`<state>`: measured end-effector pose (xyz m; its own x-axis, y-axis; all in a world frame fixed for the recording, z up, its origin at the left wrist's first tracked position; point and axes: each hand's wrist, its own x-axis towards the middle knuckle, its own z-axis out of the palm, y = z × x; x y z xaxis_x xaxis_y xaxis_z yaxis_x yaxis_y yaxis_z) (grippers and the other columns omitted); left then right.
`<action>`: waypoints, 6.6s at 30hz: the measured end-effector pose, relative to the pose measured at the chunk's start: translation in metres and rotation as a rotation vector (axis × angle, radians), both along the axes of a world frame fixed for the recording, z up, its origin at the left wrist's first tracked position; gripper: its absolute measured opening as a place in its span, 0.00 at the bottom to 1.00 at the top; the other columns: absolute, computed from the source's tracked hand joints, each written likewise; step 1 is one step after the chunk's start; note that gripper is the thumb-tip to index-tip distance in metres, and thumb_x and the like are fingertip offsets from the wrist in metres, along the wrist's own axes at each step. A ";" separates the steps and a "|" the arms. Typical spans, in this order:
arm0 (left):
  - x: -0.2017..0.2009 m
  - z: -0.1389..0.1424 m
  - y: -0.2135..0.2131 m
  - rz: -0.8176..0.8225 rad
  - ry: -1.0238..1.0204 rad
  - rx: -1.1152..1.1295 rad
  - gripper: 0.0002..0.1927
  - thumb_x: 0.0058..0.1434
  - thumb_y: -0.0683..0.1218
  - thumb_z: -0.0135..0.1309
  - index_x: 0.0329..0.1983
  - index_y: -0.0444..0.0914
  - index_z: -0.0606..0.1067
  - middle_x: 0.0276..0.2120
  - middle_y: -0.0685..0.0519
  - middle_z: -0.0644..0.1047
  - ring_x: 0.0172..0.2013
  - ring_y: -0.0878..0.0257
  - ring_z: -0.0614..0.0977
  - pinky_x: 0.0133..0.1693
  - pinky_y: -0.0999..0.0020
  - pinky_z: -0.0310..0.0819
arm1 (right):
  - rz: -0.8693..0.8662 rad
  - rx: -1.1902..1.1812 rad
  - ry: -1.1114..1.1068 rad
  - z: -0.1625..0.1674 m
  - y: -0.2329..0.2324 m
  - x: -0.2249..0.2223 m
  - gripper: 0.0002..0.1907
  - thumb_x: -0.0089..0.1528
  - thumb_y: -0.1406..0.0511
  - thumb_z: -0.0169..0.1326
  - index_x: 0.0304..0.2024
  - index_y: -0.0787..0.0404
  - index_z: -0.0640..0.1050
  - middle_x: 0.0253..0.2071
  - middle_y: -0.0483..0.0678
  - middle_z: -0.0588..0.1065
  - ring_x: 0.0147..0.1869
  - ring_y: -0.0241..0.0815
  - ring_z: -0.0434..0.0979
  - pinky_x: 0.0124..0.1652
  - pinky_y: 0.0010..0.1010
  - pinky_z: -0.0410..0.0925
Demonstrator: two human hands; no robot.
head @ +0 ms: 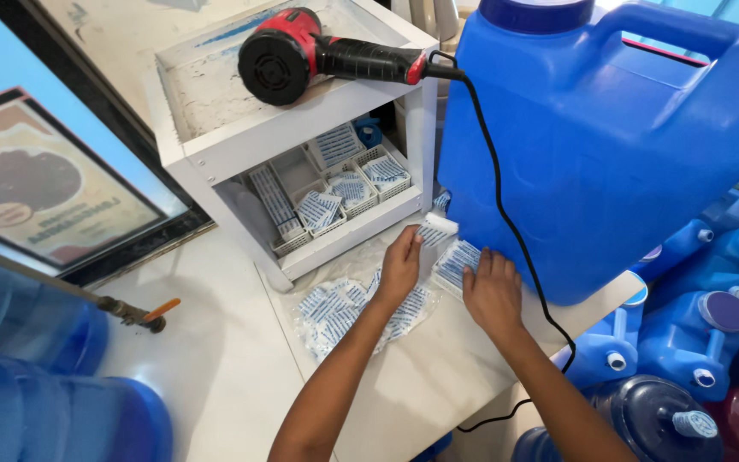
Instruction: The person repeatedly picks up small white packets from a pile on a white countertop, separates them, and places them into a white plastic basket. The person continues this process throughout the clip.
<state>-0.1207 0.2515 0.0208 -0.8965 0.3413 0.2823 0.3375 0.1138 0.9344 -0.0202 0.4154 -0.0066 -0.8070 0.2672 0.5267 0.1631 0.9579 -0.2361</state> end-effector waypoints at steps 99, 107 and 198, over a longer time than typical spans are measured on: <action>0.124 -0.084 -0.204 0.232 0.221 -0.879 0.36 0.49 0.55 0.69 0.55 0.32 0.69 0.54 0.43 0.68 0.57 0.47 0.68 0.49 0.49 0.67 | 0.886 0.415 -0.831 0.045 -0.182 -0.126 0.17 0.59 0.63 0.57 0.51 0.52 0.81 0.48 0.53 0.81 0.55 0.54 0.80 0.53 0.45 0.71; 0.121 -0.069 -0.225 0.165 0.067 -0.666 0.26 0.60 0.54 0.61 0.56 0.34 0.72 0.54 0.42 0.73 0.57 0.46 0.73 0.56 0.51 0.68 | 0.718 -0.760 -0.403 0.076 -0.155 -0.090 0.14 0.65 0.64 0.55 0.51 0.65 0.79 0.39 0.49 0.82 0.39 0.39 0.82 0.40 0.30 0.74; 0.105 -0.071 -0.251 0.200 -0.110 -0.019 0.11 0.73 0.41 0.42 0.56 0.36 0.70 0.33 0.46 0.78 0.31 0.62 0.75 0.37 0.67 0.71 | 0.389 -1.349 0.101 -0.059 -0.228 0.030 0.10 0.67 0.67 0.56 0.48 0.67 0.80 0.38 0.41 0.73 0.38 0.29 0.70 0.38 0.23 0.65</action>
